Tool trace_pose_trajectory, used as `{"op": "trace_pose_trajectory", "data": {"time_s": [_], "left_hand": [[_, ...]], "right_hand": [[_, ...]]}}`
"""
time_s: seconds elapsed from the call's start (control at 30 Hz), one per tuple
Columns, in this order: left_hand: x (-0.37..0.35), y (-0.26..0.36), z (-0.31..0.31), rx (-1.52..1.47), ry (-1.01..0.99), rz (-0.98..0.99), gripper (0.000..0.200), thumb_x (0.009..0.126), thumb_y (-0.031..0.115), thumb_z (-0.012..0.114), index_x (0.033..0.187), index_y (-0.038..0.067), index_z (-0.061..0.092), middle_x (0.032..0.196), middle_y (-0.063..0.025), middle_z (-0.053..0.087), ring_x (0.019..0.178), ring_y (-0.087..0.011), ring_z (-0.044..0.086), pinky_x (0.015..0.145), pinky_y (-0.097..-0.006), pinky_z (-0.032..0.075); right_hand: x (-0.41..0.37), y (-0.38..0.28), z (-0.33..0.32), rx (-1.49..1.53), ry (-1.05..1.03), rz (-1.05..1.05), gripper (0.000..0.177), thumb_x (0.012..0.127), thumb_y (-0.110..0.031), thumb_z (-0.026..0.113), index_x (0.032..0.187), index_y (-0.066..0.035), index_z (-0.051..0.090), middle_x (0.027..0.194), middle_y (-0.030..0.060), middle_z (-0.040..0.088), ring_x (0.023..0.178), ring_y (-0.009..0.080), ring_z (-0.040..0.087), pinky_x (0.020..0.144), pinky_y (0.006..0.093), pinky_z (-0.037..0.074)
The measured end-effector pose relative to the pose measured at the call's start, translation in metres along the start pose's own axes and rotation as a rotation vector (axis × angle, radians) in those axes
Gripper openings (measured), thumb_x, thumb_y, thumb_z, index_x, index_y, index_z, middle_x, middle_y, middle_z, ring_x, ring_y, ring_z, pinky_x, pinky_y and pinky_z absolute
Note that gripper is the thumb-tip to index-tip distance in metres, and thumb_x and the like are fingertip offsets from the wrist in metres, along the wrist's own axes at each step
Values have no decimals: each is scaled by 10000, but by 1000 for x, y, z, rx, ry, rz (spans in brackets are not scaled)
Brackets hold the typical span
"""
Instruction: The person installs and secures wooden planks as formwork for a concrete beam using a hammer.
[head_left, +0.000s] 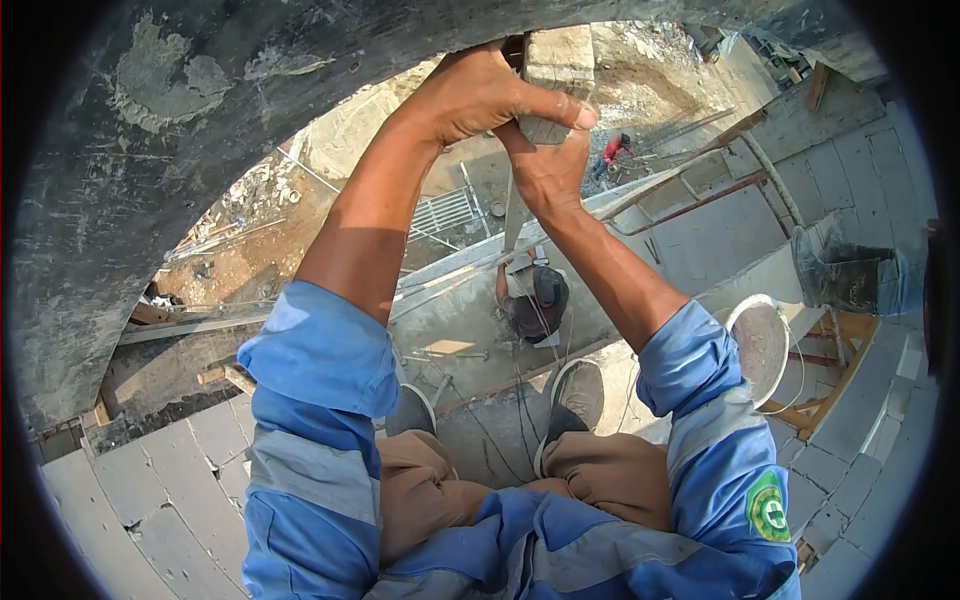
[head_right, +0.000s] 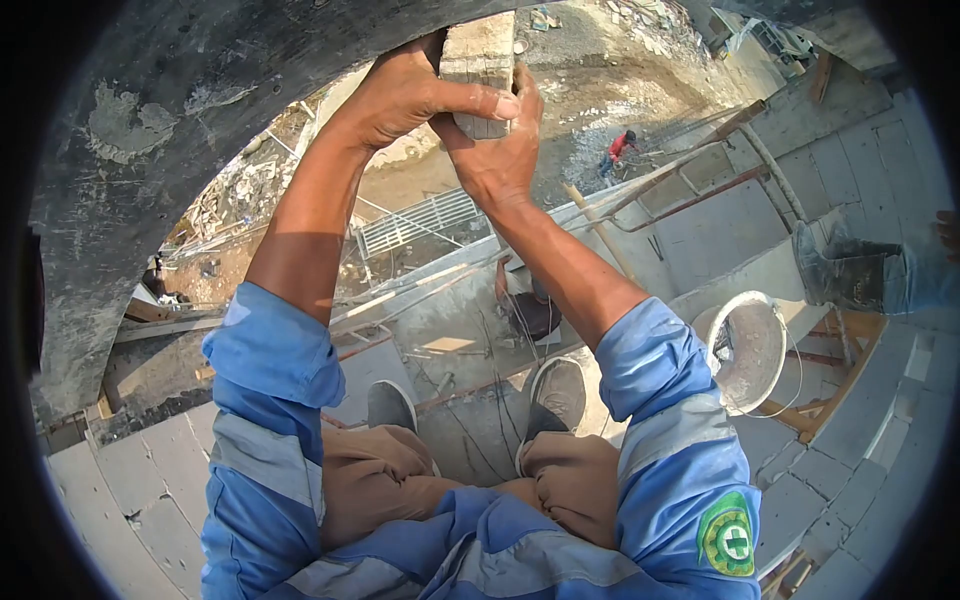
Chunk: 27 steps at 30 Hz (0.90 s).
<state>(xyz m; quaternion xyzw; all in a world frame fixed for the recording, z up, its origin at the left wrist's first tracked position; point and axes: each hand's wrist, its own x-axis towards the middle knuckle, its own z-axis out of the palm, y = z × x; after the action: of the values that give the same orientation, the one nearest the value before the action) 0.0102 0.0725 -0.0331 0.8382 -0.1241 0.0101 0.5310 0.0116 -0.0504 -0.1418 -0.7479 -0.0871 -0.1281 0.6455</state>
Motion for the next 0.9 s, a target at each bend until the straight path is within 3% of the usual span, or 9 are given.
{"op": "trace_pose_trajectory", "data": {"time_s": [0.07,0.17,0.3,0.43,0.7,0.77,0.83,0.9], "left_hand": [[1,3,-6,-26,-140,-156,631,550,283,893,1092,45,671,973,-78,686,873,-194,662,839,-323,518],[1,-6,-2,-77,-63,-21,581,561,277,891,1058,48,694,970,-80,692,871,-187,659,838,-309,510],[2,-7,-4,-7,-107,-163,554,589,267,886,1056,39,693,981,-79,689,910,-181,651,845,-302,499],[-2,3,-1,-98,-41,-27,570,580,270,883,1069,46,693,986,-80,693,904,-184,655,849,-310,496],[-3,2,8,-88,-26,-37,545,605,276,877,1058,40,688,972,-70,688,878,-172,641,830,-312,498],[-3,3,13,-48,68,124,516,629,285,873,1044,40,687,966,-66,687,877,-165,640,818,-303,502],[-3,4,14,42,107,131,510,640,293,873,1036,35,683,965,-64,681,874,-161,638,814,-294,502],[-6,8,16,8,144,144,541,640,283,873,1070,26,668,977,-71,678,874,-168,638,823,-298,503]], "right_hand": [[-1,2,3,2,3,7,974,638,-293,863,1371,60,328,1243,228,477,1169,343,480,989,415,403],[3,3,4,5,21,11,992,627,-315,871,1370,60,331,1243,229,468,1178,358,462,1003,430,390],[0,5,5,2,40,-61,1032,613,-335,880,1376,72,317,1245,235,460,1171,380,462,1006,441,389],[3,4,4,60,32,-105,1038,608,-335,887,1377,70,320,1239,224,463,1155,376,470,998,442,394],[3,6,-5,-55,-4,-57,977,609,-315,883,1357,46,369,1208,208,495,1140,358,502,969,429,426],[4,7,-10,-37,-30,-28,961,614,-310,877,1352,47,376,1207,209,503,1131,353,516,961,422,435],[6,7,-11,-19,-60,-9,945,619,-304,871,1348,47,382,1207,211,510,1122,348,530,952,416,444],[4,1,-11,-21,1,-129,392,712,-209,815,949,38,625,941,144,654,869,218,630,762,358,496]]}}
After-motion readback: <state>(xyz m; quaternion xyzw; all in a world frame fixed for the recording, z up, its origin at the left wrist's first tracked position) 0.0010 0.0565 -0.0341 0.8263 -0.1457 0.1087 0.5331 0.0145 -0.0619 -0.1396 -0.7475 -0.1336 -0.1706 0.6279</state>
